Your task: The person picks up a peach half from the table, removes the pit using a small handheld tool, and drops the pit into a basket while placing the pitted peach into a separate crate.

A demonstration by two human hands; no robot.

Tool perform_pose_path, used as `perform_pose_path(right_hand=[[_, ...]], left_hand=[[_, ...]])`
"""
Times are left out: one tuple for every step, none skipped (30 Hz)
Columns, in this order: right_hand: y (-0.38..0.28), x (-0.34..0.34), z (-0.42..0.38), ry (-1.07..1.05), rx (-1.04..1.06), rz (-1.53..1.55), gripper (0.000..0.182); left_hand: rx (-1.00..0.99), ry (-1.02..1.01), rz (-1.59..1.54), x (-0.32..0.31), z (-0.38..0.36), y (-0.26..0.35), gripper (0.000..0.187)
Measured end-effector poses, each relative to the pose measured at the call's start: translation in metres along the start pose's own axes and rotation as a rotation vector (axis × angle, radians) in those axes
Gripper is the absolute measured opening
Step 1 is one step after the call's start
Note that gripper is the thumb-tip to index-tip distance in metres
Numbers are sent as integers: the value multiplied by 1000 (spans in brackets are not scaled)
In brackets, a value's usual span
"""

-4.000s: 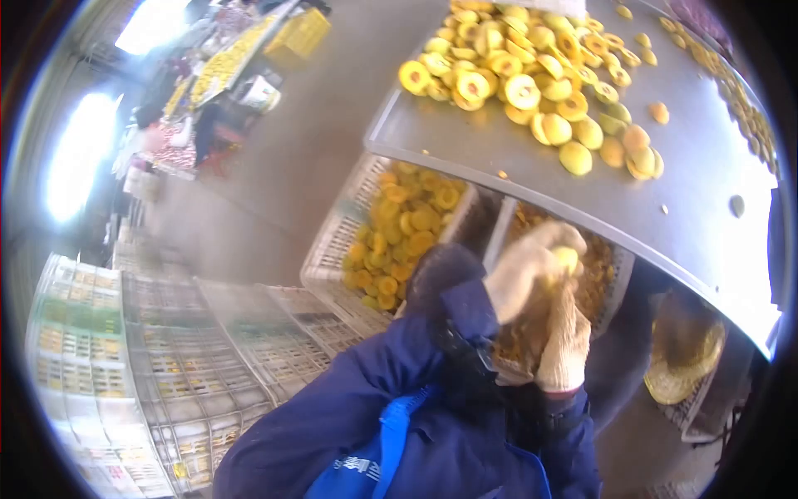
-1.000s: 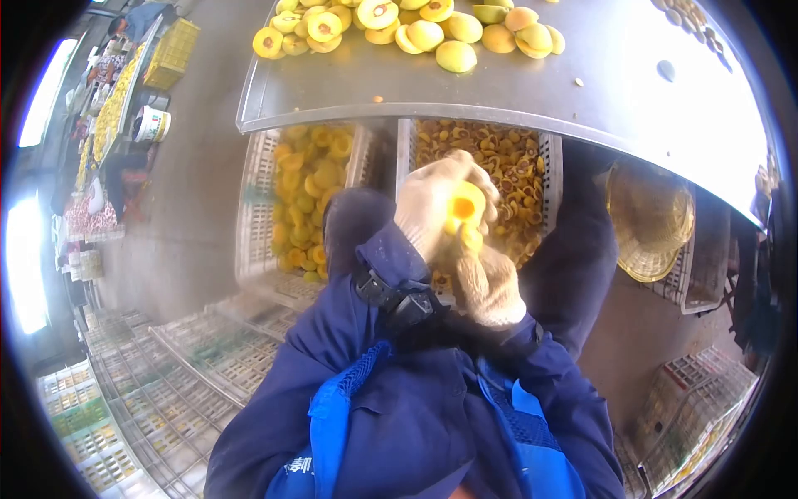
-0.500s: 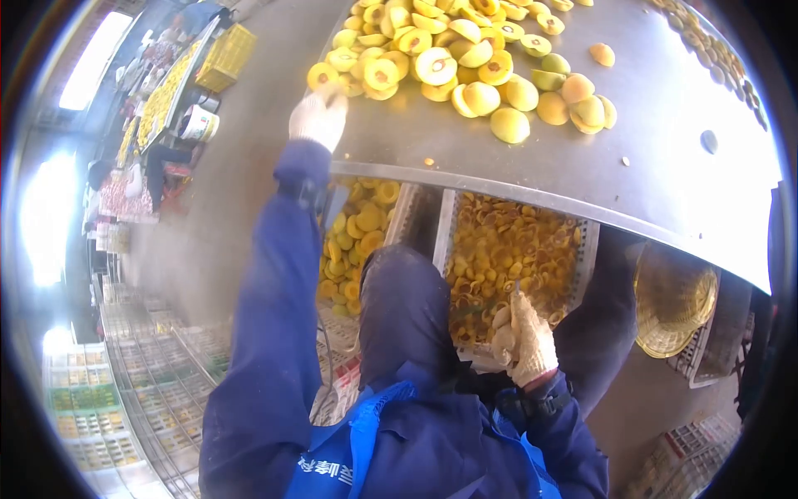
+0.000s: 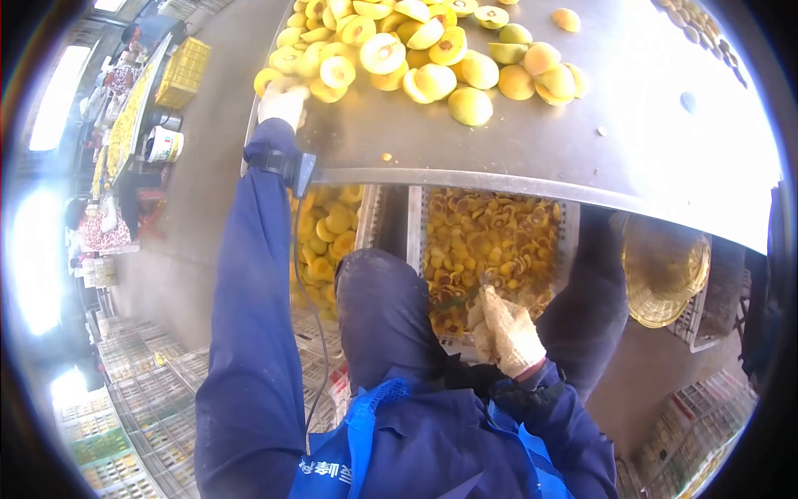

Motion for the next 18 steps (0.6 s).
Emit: perform_pose_path(right_hand=[[1,-1,-3,19,13,-46,55],[2,-3,-5,36,26,-91,54],[3,-5,-7,53,40,-135,53],[1,-7,-8,73,37,-179,49],[1,-7,-8,111,47,-233,47],[4,-6,-6,146,56,-285,45],[8,-4,-3,179,63,-336,44],[11,-1,0,244,165,-444,40],[10,0,0,238,134,-417,40],[4,-1,-1,228,101,-390,39],[-3,-2,-2,220,74,-365,39],[-10,-4,-4,226,67,-342,39],[-13,-5,-4,200,50,-338,39],[-14,-4,-5,176,34,-335,40],[-15,-3,-7,153,19,-332,40],[-14,-4,-8,121,50,-300,40],[-14,-7,-9,114,78,-319,41],[-15,-9,-12,109,107,-338,41]], left_hand=[[-29,72,89,3,6,-1,55],[-51,148,180,5,10,1,56],[-45,183,254,7,15,2,56],[-36,219,327,9,20,3,57],[-25,256,400,11,24,5,58],[-24,265,452,10,28,6,58],[-22,274,507,11,32,7,58],[-173,264,442,12,64,-19,52],[-219,173,428,14,100,-53,47],[-135,67,322,10,92,-50,43],[1,-61,144,0,69,-37,40],[92,-150,3,-7,52,-31,36],[126,-196,-83,-12,37,-27,33],[137,-224,-152,-16,21,-22,29],[82,-202,-183,-23,-4,-14,31],[27,-182,-213,-31,-29,-5,32],[-29,-162,-243,-33,-47,-2,33],[-34,-155,-358,-33,-59,-5,31]])
Point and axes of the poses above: each hand's wrist, its own z-axis towards the middle knuckle, its own x-axis out of the back of the hand, y = z × x, the point moved 3 cm from there along z, towards the middle knuckle, and after that the axes turned 15 degrees about -y, right-handed, at the moved point
